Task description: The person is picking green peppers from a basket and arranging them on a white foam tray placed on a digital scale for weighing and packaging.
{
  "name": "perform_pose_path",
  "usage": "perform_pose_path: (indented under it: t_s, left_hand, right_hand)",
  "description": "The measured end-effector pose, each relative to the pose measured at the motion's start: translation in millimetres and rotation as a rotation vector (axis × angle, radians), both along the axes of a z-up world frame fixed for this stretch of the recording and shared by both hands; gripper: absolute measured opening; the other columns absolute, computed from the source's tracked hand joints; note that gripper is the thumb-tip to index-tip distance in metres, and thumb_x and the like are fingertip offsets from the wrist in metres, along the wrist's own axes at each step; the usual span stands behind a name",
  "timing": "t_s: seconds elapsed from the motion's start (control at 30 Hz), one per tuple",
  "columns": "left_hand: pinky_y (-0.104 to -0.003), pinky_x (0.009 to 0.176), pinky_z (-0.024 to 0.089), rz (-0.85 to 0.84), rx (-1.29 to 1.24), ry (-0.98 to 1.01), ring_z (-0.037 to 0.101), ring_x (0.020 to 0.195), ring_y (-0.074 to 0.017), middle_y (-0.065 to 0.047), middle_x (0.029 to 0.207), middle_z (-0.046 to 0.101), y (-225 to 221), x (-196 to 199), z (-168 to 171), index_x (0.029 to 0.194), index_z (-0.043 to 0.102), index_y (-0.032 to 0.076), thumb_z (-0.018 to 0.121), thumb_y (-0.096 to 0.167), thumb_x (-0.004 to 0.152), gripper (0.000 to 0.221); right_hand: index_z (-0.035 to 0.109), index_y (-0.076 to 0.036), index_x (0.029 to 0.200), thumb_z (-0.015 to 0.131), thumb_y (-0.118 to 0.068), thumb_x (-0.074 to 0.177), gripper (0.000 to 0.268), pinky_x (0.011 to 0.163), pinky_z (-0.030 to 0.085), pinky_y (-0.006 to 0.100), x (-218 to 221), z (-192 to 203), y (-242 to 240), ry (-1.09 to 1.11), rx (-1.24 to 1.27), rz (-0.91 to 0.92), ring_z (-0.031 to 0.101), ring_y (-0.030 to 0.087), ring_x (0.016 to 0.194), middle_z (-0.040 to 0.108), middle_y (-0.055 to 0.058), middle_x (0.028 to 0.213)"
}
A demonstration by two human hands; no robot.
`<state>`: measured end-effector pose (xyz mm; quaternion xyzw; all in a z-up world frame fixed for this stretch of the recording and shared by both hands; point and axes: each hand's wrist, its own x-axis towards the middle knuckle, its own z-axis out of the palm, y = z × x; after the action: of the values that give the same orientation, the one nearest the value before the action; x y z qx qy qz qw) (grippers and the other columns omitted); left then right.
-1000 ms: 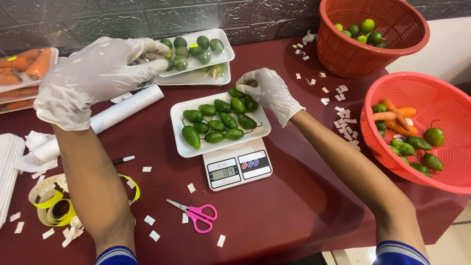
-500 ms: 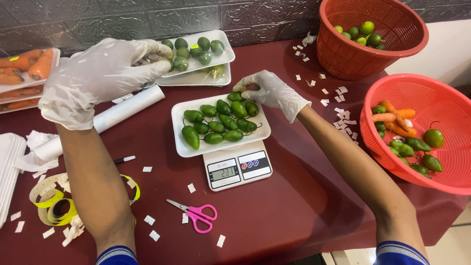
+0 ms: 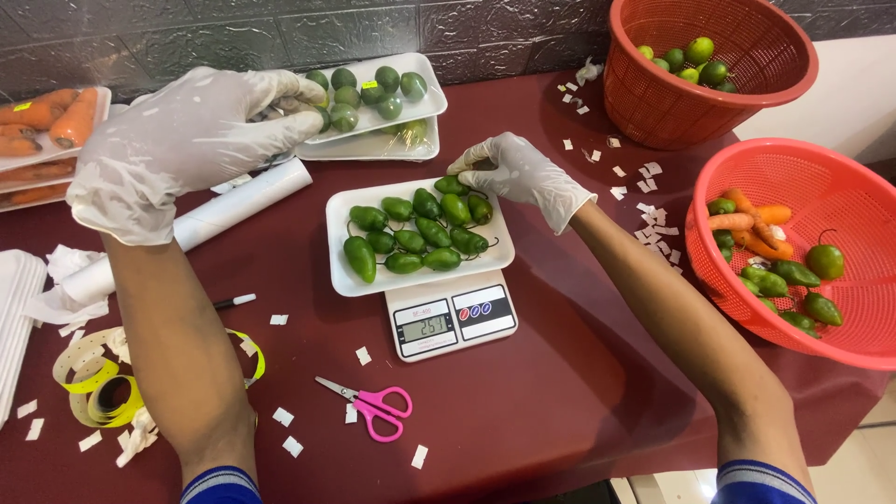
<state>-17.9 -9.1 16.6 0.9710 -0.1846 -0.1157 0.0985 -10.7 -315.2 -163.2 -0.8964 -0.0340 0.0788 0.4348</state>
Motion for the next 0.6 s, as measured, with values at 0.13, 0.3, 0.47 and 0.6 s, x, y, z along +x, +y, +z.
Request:
perform_pose_path:
  t_s: [0.13, 0.3, 0.47, 0.6]
  left_hand:
    - [-0.05, 0.091, 0.044, 0.009, 0.014, -0.006, 0.067, 0.088, -0.0329, -0.009, 0.105, 0.075, -0.6, 0.4, -0.7, 0.149, 0.057, 0.04, 0.046, 0.05, 0.101, 0.05]
    - [-0.05, 0.091, 0.045, -0.012, 0.023, -0.013, 0.068, 0.085, -0.0332, -0.009, 0.101, 0.075, -0.5, 2.2, -1.6, 0.148, 0.058, 0.042, 0.045, 0.049, 0.101, 0.05]
    - [-0.049, 0.089, 0.045, 0.0, 0.012, 0.001, 0.067, 0.074, -0.0337, -0.007, 0.101, 0.075, -2.5, -2.7, 2.2, 0.147, 0.059, 0.042, 0.046, 0.049, 0.101, 0.048]
    - [-0.047, 0.082, 0.047, 0.039, -0.011, 0.023, 0.063, 0.064, -0.0326, -0.005, 0.101, 0.073, -3.5, -7.1, 4.6, 0.144, 0.062, 0.041, 0.047, 0.048, 0.101, 0.046]
  right_hand:
    - [0.079, -0.016, 0.114, 0.068, -0.021, 0.095, 0.023, 0.08, 0.061, 0.026, -5.3, 10.2, 5.5, 0.009, -0.101, -0.026, 0.073, 0.011, 0.085, 0.079, 0.001, 0.1]
    - [0.081, -0.016, 0.109, 0.072, -0.022, 0.092, 0.02, 0.082, 0.061, 0.027, -1.7, 7.1, 4.6, 0.0, -0.102, -0.04, 0.072, 0.013, 0.09, 0.077, 0.0, 0.107]
    - [0.083, -0.02, 0.104, 0.076, -0.024, 0.09, 0.016, 0.086, 0.059, 0.032, 7.0, 0.3, -2.5, -0.053, -0.198, 0.016, 0.07, 0.016, 0.099, 0.074, -0.003, 0.113]
    - [0.082, -0.013, 0.097, 0.072, -0.036, 0.093, 0.026, 0.079, 0.058, 0.031, -2.8, 10.8, 4.7, 0.0, -0.162, -0.033, 0.068, 0.013, 0.089, 0.076, -0.002, 0.107]
